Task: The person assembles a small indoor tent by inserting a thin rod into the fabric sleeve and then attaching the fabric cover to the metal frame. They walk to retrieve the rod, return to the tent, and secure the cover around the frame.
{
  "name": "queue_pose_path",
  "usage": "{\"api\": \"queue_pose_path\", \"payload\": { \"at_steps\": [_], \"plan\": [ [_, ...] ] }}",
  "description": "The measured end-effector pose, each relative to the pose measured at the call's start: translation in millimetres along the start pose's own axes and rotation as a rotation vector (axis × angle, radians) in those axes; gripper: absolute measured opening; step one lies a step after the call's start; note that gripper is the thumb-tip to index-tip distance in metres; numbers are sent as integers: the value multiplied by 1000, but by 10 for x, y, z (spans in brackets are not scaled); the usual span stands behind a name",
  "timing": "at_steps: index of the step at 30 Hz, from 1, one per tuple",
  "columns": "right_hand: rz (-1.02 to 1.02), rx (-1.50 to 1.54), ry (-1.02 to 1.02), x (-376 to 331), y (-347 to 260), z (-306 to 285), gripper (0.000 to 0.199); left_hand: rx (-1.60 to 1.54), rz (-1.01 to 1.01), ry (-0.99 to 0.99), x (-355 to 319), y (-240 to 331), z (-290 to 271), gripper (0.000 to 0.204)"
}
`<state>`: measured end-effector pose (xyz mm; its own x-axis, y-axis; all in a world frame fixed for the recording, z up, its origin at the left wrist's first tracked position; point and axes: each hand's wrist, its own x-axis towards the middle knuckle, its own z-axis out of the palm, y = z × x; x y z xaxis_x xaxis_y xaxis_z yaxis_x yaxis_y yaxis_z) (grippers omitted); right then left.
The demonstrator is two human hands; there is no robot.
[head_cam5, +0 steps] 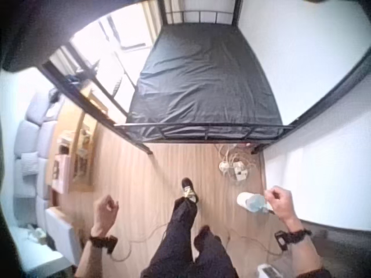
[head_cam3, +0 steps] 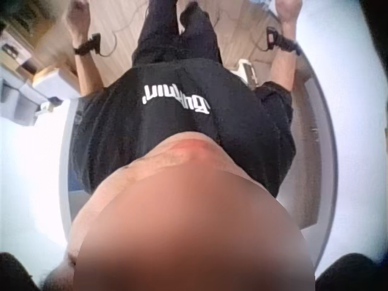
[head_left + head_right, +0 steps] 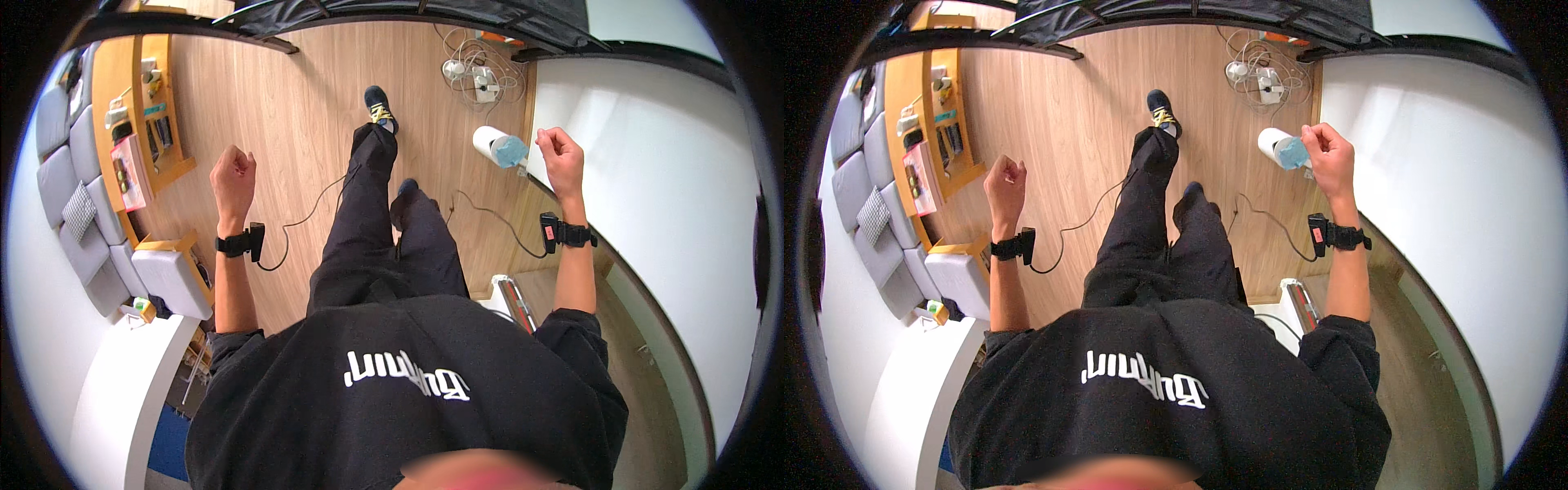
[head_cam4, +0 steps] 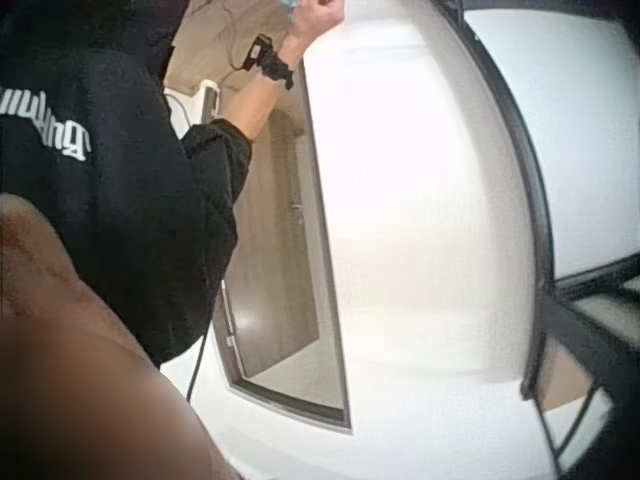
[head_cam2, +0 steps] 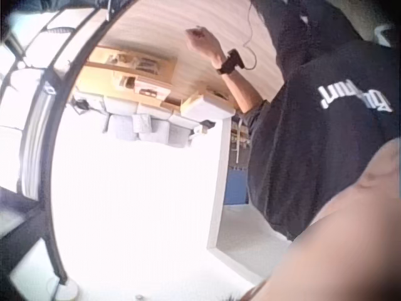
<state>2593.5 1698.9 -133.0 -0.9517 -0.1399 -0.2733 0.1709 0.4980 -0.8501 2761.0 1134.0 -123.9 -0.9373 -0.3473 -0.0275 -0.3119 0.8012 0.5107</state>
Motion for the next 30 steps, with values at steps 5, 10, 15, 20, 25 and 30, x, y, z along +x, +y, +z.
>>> {"api": "queue_pose_path", "payload": {
  "at_steps": [5,10,15,20,25,30],
  "plan": [
    [-103,-80,87,-815,-578,-242,30,63,13,180,-638,-144,-1111,30],
    [-237,112,220,-1290,-1382,-332,23,-30,9,502,-1063,-360,-2374,32],
    [-378,161,166,-1417,-2077,-33,21,-100,-120,716,-1270,-637,-3129,32],
    [-498,136,164,-1399,-3107,831,23,-186,-21,793,-1136,-1368,-3842,30],
    [-525,198,71,-1213,-4307,2064,25,-202,14,798,-1096,-2254,-4402,31],
    [-673,-23,6,-1088,-5207,3120,21,-167,-4,779,-766,-2871,-5143,31]
  ]
}}
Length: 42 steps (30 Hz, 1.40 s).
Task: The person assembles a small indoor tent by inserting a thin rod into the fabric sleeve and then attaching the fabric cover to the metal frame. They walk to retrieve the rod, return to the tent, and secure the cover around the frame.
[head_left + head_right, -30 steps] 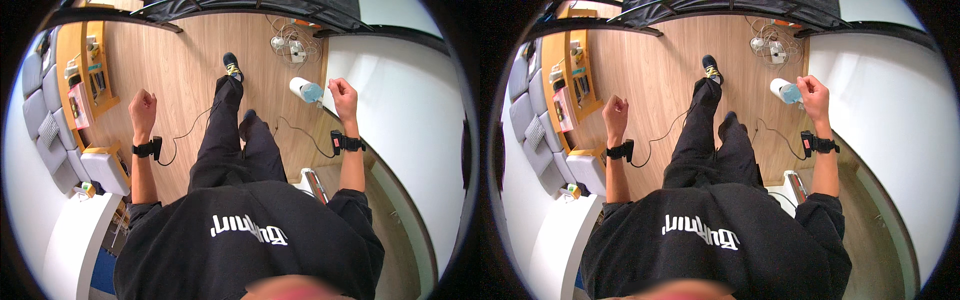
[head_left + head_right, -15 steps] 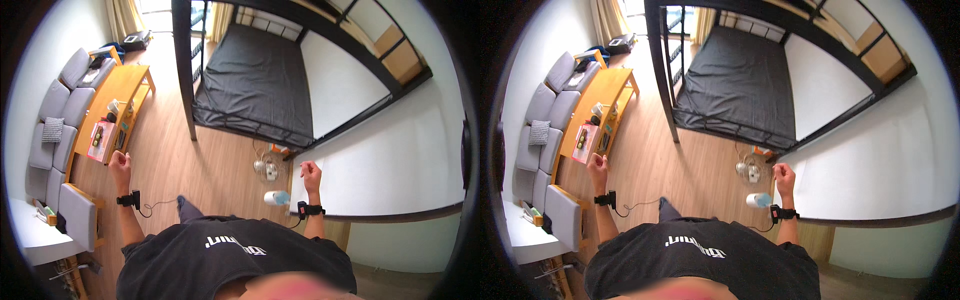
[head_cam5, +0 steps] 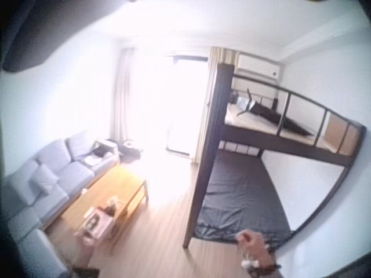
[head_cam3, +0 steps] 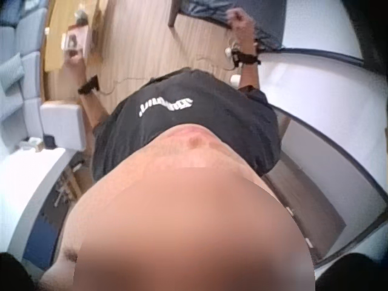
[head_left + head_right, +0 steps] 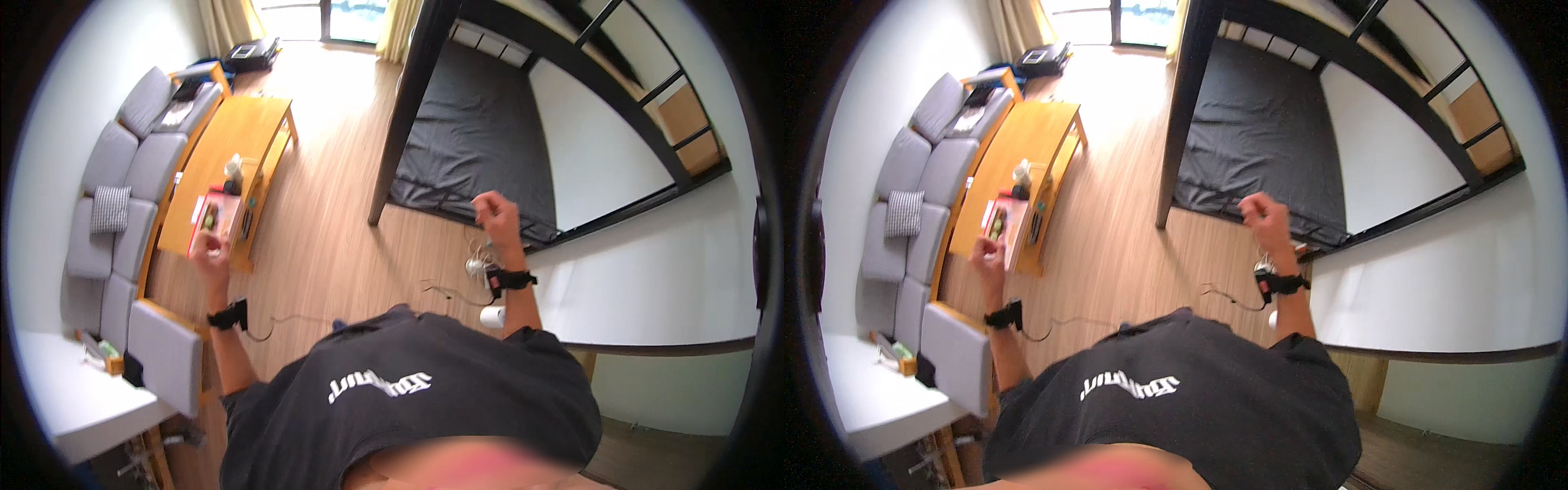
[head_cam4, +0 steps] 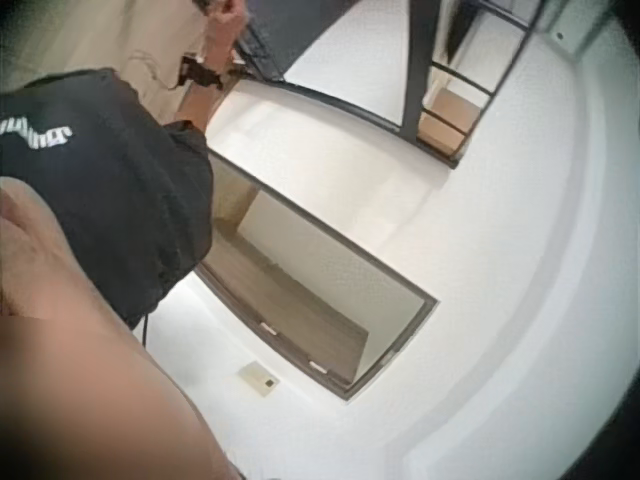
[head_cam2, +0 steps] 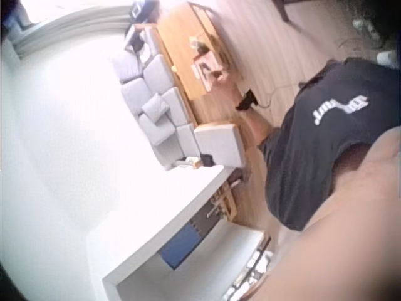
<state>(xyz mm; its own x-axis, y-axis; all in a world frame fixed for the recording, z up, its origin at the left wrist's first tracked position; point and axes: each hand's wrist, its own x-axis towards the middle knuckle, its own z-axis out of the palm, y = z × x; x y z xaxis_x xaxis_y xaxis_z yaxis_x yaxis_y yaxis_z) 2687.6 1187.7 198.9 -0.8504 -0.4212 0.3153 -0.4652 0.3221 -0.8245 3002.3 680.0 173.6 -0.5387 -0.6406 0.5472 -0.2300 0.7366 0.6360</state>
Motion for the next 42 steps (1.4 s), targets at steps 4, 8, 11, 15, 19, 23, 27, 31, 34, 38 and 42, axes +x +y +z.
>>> {"api": "queue_pose_path", "payload": {
  "at_steps": [4,8,11,15,19,23,27,31,34,38,42],
  "plan": [
    [21,55,-36,531,-308,385,21,-22,86,40,953,15,35,29],
    [15,139,69,1213,-367,732,18,-141,229,17,1901,205,457,27],
    [-84,221,183,1837,-347,1059,14,-231,374,-28,2599,324,1056,27],
    [-224,117,245,2734,-369,1503,13,-333,486,-165,3522,395,1896,28],
    [-162,218,157,3574,-410,2057,15,-353,403,-276,4392,364,2540,29],
    [-142,229,58,4354,-327,2432,17,-382,417,-307,5145,183,3074,29],
    [-76,235,79,5148,-115,2689,17,-444,428,-267,5921,-75,3691,29],
    [-63,194,165,5964,236,2898,17,-419,459,-271,6752,-391,4395,29],
    [23,273,284,6691,537,3054,20,-474,439,-253,7423,-658,4974,28],
    [24,83,306,7798,762,3108,19,-468,423,-255,8505,-946,5662,27],
    [-5,-99,385,8824,839,2966,17,-470,515,-232,9617,-1002,6347,25]
  ]
}}
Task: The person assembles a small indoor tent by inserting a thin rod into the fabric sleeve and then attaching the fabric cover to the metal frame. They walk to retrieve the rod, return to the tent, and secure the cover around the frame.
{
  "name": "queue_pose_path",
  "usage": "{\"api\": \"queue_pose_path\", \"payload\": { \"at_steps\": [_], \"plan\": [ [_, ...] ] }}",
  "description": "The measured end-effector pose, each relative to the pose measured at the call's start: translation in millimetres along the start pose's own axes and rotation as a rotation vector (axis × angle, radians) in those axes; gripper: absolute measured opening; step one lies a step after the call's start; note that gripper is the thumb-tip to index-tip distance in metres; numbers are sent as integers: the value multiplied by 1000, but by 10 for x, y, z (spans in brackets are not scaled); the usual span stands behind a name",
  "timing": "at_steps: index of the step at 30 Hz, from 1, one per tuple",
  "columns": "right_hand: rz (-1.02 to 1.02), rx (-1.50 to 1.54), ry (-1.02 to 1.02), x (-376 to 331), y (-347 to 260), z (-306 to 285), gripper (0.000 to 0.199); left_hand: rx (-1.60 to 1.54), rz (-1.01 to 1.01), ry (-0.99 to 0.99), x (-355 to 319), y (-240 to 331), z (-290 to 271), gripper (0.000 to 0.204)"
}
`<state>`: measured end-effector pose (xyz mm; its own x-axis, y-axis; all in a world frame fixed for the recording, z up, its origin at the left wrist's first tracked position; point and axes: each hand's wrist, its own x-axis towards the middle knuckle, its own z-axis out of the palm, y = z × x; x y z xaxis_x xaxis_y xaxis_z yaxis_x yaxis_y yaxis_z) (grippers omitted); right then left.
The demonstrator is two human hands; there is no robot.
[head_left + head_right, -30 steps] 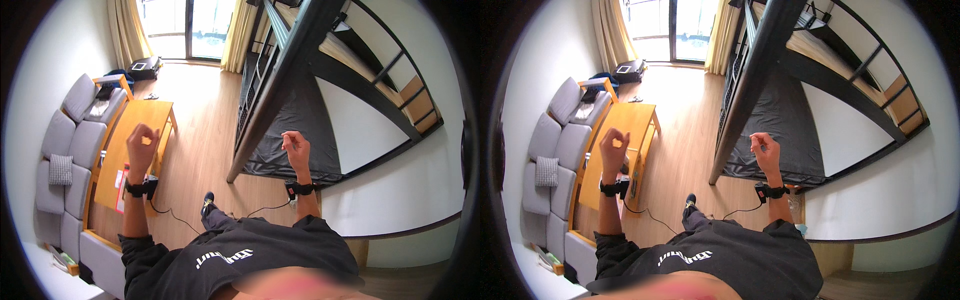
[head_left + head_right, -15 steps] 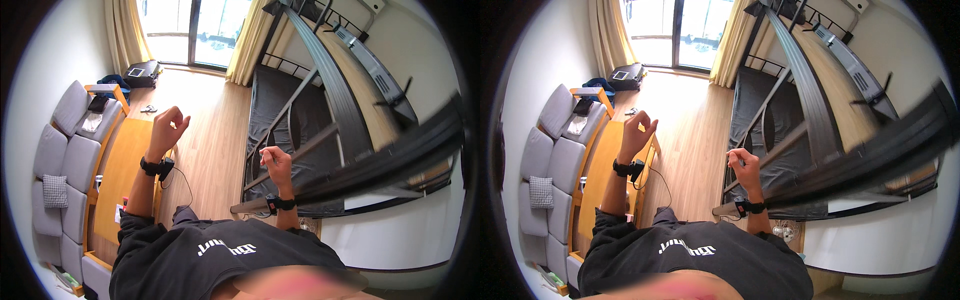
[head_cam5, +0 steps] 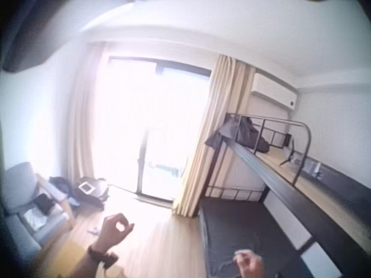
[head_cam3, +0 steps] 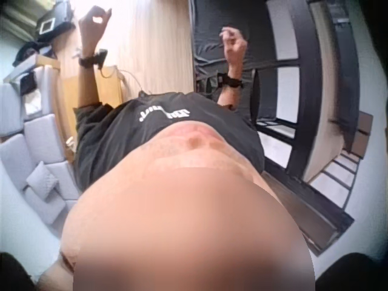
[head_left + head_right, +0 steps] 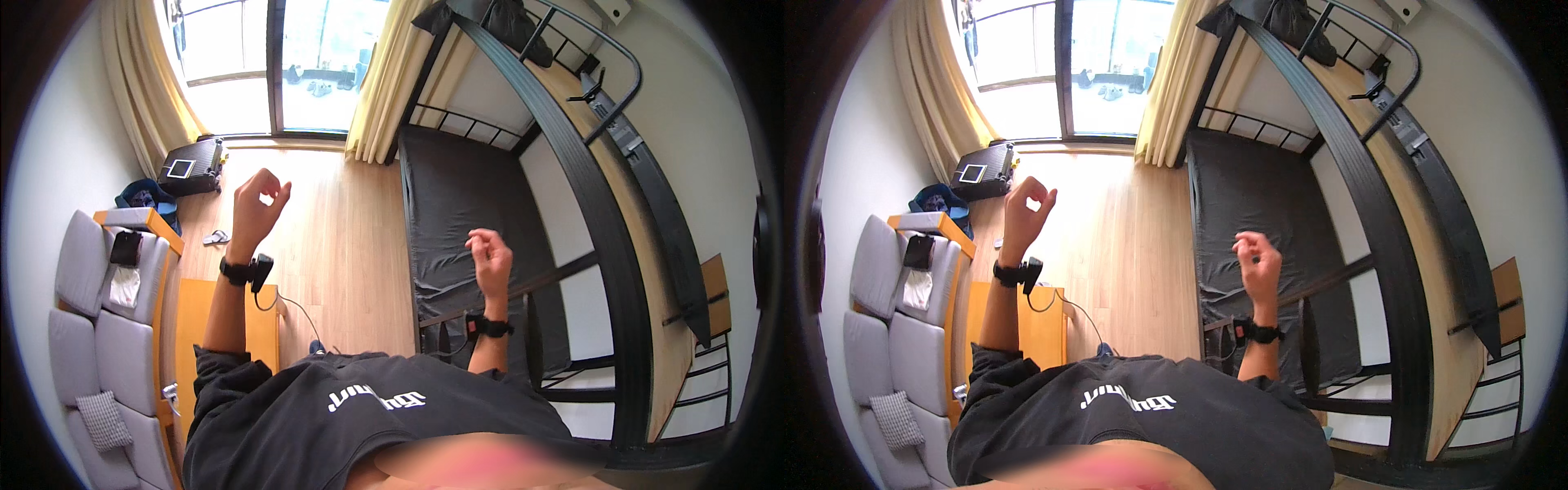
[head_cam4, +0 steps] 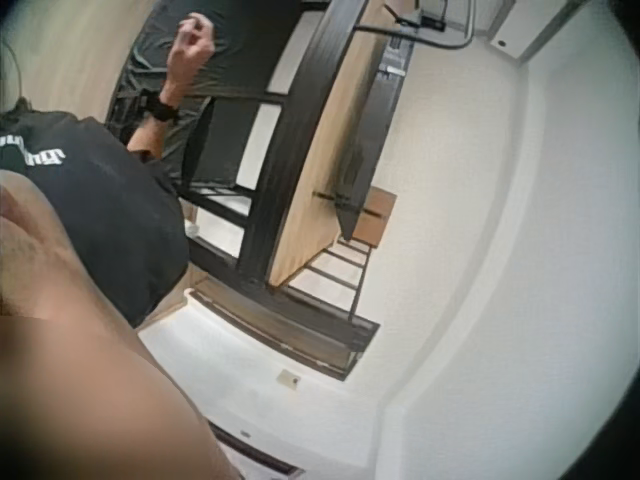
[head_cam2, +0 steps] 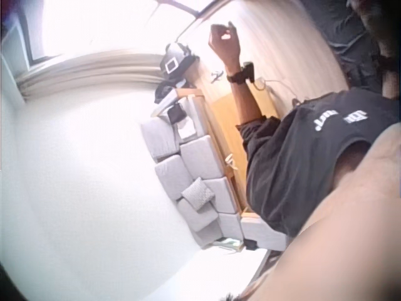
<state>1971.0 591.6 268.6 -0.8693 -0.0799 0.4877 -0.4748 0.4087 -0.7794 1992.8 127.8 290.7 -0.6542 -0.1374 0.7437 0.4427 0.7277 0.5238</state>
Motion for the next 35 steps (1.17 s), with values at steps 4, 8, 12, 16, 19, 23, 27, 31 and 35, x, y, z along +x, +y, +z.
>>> {"api": "queue_pose_path", "payload": {
  "at_steps": [4,8,12,16,19,23,27,31,35],
  "plan": [
    [-25,-49,115,843,163,195,17,-50,33,-58,932,-634,456,17],
    [-78,-95,173,1671,532,378,18,-112,109,-126,1743,-1198,1090,13],
    [-134,-124,241,2581,1061,601,18,-118,133,-249,2623,-1680,1847,14],
    [-147,-91,256,3681,1454,830,18,-195,233,-271,3598,-2042,2458,15],
    [-191,-117,250,4449,1508,1024,18,-222,305,-277,4390,-2258,2867,17],
    [-294,-176,223,5518,1399,1254,17,-255,438,-317,5381,-2511,3515,19],
    [-402,-431,213,6457,1336,1388,16,-339,570,-353,6351,-2772,4380,26],
    [-470,-662,265,7311,1340,1498,16,-415,685,-392,7206,-3055,5283,39],
    [-518,-901,294,8181,1199,1603,20,-477,722,-573,7944,-3477,5852,52]
  ]
}}
